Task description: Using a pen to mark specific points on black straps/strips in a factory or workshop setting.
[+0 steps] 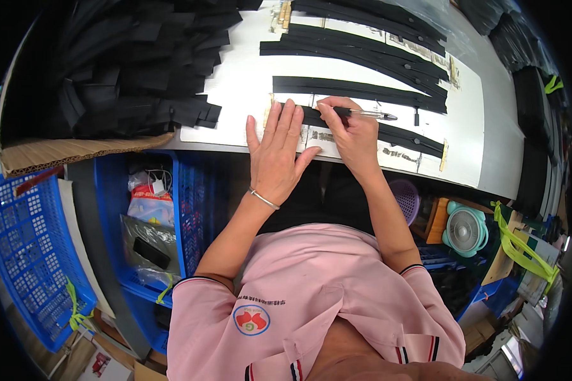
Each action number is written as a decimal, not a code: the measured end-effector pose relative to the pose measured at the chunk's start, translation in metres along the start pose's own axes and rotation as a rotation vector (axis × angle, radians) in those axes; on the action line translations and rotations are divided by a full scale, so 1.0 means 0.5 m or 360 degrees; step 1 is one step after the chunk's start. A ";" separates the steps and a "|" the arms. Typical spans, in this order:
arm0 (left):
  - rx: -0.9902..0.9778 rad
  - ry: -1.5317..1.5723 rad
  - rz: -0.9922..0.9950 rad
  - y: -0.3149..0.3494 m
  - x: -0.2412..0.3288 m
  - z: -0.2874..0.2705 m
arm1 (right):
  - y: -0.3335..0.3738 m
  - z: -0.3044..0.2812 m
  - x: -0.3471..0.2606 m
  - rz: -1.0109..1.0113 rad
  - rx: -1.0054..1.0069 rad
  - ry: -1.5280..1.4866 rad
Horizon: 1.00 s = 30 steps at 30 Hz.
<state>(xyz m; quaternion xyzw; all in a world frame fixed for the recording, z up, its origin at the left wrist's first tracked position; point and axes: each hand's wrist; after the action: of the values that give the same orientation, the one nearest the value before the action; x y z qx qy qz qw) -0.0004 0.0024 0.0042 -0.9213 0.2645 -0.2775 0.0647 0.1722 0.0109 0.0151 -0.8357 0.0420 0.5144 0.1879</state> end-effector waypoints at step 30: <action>-0.0006 -0.0048 0.0029 -0.001 -0.001 0.000 | 0.012 -0.048 -0.022 0.0184 -0.0344 -0.0180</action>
<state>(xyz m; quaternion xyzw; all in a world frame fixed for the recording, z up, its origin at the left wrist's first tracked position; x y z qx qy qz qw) -0.0006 0.0029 0.0039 -0.9230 0.2725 -0.2625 0.0694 0.1859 -0.0045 0.0330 -0.8169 0.0237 0.5722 0.0690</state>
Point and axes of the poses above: each hand's wrist, its own y-axis away from the middle knuckle, its own z-axis out of the palm, x = y × z, and after that the axes turned 5 degrees about y, right-handed
